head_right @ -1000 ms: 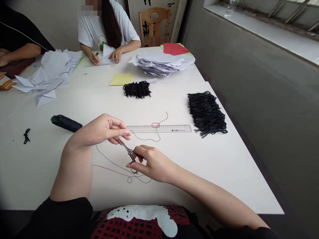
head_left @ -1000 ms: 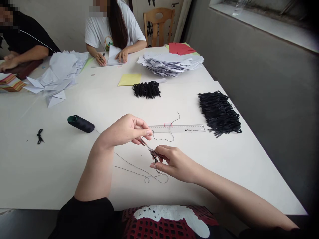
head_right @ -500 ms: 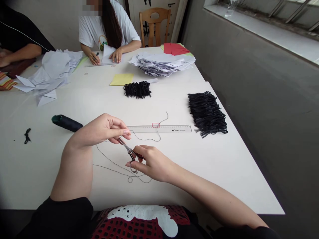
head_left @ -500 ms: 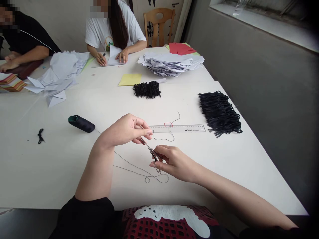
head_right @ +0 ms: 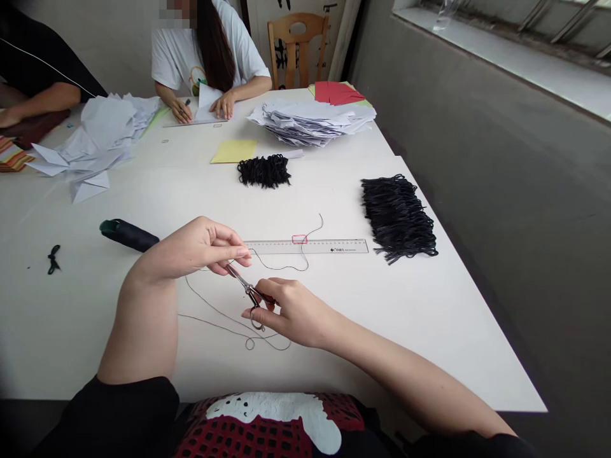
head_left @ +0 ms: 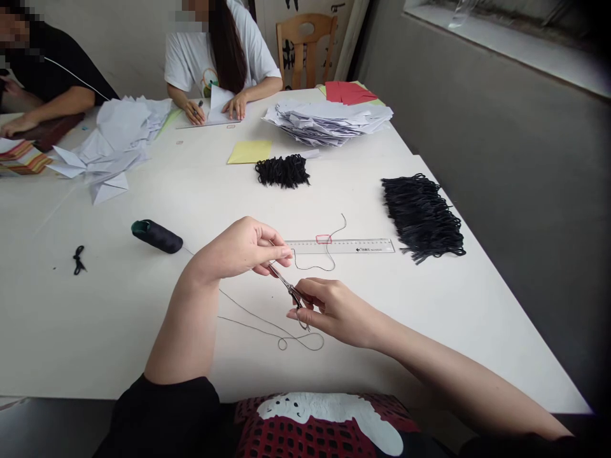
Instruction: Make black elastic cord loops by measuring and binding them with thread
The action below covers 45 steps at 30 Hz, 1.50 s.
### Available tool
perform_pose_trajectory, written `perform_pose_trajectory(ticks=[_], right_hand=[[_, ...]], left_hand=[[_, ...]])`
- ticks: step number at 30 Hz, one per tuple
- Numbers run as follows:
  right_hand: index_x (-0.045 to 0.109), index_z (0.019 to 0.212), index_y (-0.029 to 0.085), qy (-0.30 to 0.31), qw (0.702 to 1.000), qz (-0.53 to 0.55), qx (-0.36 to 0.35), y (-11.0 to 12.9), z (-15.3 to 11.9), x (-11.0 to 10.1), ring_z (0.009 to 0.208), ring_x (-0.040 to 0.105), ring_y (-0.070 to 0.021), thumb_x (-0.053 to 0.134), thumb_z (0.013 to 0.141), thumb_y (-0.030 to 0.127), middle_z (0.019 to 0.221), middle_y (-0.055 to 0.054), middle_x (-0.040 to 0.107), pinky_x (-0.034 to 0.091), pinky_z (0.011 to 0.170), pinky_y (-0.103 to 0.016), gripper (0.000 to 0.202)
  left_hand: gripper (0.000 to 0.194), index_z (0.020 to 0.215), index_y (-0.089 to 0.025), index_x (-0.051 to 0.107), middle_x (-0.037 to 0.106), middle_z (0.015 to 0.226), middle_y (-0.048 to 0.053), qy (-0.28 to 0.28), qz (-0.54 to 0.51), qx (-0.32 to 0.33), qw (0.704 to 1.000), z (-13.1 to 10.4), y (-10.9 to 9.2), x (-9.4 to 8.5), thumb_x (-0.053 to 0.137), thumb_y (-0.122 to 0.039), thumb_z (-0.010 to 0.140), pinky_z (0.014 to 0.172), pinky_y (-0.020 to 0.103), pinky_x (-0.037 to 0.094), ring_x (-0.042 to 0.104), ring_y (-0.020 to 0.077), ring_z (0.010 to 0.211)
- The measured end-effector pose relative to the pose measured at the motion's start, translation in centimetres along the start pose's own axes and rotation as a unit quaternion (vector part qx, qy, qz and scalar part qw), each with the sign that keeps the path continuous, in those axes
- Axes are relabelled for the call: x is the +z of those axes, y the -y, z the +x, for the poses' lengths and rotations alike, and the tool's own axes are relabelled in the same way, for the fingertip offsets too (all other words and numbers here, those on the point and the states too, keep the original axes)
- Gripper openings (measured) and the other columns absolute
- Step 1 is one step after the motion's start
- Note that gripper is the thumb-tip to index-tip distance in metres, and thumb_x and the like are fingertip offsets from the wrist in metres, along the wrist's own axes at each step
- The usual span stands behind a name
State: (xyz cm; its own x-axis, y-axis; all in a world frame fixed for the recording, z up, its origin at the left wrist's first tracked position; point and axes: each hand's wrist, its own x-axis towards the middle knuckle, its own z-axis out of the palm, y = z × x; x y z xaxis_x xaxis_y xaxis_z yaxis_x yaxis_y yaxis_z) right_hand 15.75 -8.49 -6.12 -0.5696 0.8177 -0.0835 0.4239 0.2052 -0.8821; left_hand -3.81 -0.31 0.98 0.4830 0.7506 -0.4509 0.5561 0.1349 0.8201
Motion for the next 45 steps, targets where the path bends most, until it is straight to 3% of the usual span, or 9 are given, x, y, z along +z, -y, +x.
perform_pose_trajectory(ticks=[27,32,37,41,45], right_hand=[[0.046,0.075,0.018,0.012,0.999,-0.03,0.021,0.5,0.1,-0.2,0.058,0.042,-0.0083,0.059,0.093,0.037,0.07,0.003,0.053,0.034,0.058,-0.023,0.03],[0.054,0.096,0.019,0.023,0.993,-0.108,0.03,0.5,-0.7,-1.5,0.075,0.053,-0.0127,0.057,0.093,0.03,0.091,-0.002,0.059,0.042,0.068,-0.026,0.012],[0.057,0.114,0.017,0.044,0.967,-0.229,0.1,-1.8,-1.6,-1.5,0.088,0.062,-0.0184,0.051,0.095,0.018,0.107,-0.008,0.061,0.047,0.077,-0.031,0.019],[0.061,0.112,0.014,0.033,0.931,-0.35,0.099,-4.0,-1.9,0.1,0.09,0.064,-0.0227,0.049,0.093,0.008,0.102,-0.011,0.062,0.048,0.07,-0.032,0.023],[0.063,0.113,0.016,-0.001,0.931,-0.36,0.062,-4.5,-2.1,0.9,0.076,0.063,-0.0191,0.052,0.091,0.009,0.103,-0.01,0.062,0.044,0.059,-0.029,0.026]], left_hand=[[0.019,0.081,-0.016,0.076,0.077,0.087,0.007,-0.008,0.0,-0.001,1.0,-0.1,0.1,0.0,0.071,-0.034,0.081,0.065,0.023,0.059,0.073,0.0169,0.072],[0.019,0.082,-0.017,0.076,0.077,0.091,0.006,-0.051,0.007,-0.005,0.999,0.1,0.2,0.0,0.068,-0.035,0.082,0.063,0.021,0.058,0.074,0.0169,0.073],[0.026,0.086,-0.016,0.075,0.077,0.09,0.008,-0.113,-0.036,0.001,0.993,0.4,0.3,0.1,0.072,-0.041,0.08,0.057,0.021,0.056,0.073,0.0172,0.064],[0.032,0.089,-0.016,0.075,0.076,0.101,0.01,-0.142,-0.113,0.064,0.981,0.9,0.3,0.9,0.073,-0.047,0.078,0.047,0.02,0.051,0.07,0.0146,0.054],[0.031,0.092,-0.018,0.077,0.075,0.107,0.009,-0.147,-0.208,0.113,0.96,1.3,0.0,2.1,0.072,-0.046,0.078,0.04,0.019,0.045,0.063,0.0085,0.044]])
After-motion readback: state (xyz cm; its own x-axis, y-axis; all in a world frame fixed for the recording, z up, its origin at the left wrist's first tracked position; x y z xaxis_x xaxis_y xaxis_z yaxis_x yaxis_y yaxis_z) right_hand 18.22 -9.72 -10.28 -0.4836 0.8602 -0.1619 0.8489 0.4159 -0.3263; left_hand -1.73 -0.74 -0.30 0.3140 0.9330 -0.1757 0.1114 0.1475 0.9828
